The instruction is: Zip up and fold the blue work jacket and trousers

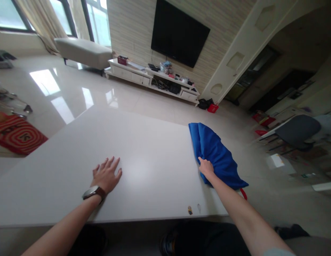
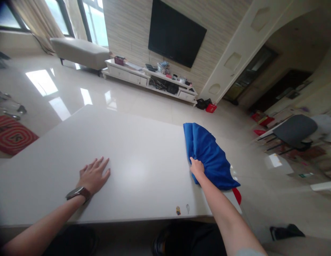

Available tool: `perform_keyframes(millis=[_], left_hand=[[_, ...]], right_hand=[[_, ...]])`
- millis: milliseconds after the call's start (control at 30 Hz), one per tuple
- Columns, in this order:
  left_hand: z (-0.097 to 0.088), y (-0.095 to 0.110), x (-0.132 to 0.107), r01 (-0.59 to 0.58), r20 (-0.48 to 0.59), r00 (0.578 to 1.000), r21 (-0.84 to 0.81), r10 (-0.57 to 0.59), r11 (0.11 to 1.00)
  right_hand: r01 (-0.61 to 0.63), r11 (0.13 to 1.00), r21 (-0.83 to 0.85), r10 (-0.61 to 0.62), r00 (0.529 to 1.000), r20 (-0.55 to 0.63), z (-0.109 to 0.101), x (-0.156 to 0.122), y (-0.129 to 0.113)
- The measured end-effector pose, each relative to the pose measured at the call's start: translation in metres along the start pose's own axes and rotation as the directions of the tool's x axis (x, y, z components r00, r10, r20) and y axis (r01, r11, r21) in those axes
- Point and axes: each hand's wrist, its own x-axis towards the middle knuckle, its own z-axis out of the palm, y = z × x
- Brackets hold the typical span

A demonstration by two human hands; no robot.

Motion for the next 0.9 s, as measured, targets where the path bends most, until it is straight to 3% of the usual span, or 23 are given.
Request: perform_keyframes(millis=[100, 200, 367, 567, 633, 733, 767, 800, 900], left_hand=[[-0.001, 0.002, -0.001, -0.001, -0.013, 1.0, -0.012, 0.0, 1.0], [-0.002, 0.003, -0.001, 0.0, -0.008, 1.0, -0.025, 0.0, 1.0], [-0.002, 0.003, 0.001, 0.005, -0.004, 1.0, -0.054, -0.005, 0.999], [0.001, 0.005, 0.0, -0.005, -0.026, 1.0, -0.096, 0.002, 0.995], [-0.005, 0.005, 0.004, -0.001, -0.025, 1.0, -0.136, -0.002, 0.991], [-0.024, 0.006, 0.015, 0.119, 0.055, 0.993, -0.287, -0.108, 0.95], [-0.032, 0.007, 0.019, 0.173, 0.111, 0.984, -0.373, -0.142, 0.912], [-0.039, 0.009, 0.021, 0.223, 0.173, 0.972, -0.459, -0.16, 0.86], [-0.052, 0.017, 0.022, 0.327, 0.323, 0.932, -0.54, -0.168, 0.775]], right_hand=[[0.005, 1.0, -0.02, -0.005, 1.0, -0.012, -0.008, -0.012, -0.013], [0.055, 0.998, -0.02, -0.055, 0.998, -0.017, -0.014, -0.029, -0.044], [0.204, 0.979, 0.008, -0.204, 0.979, -0.004, -0.014, -0.079, -0.13], [0.342, 0.936, 0.088, -0.347, 0.936, 0.054, -0.016, -0.166, -0.247], [0.442, 0.86, 0.253, -0.474, 0.877, 0.08, -0.028, -0.192, -0.266], [0.598, 0.57, 0.564, -0.701, 0.712, -0.046, -0.054, -0.212, -0.256], [0.615, 0.518, 0.595, -0.708, 0.698, -0.105, -0.061, -0.213, -0.243], [0.609, 0.527, 0.592, -0.676, 0.723, -0.143, -0.065, -0.212, -0.226], [0.415, 0.738, 0.532, -0.436, 0.895, -0.094, -0.053, -0.204, -0.167]])
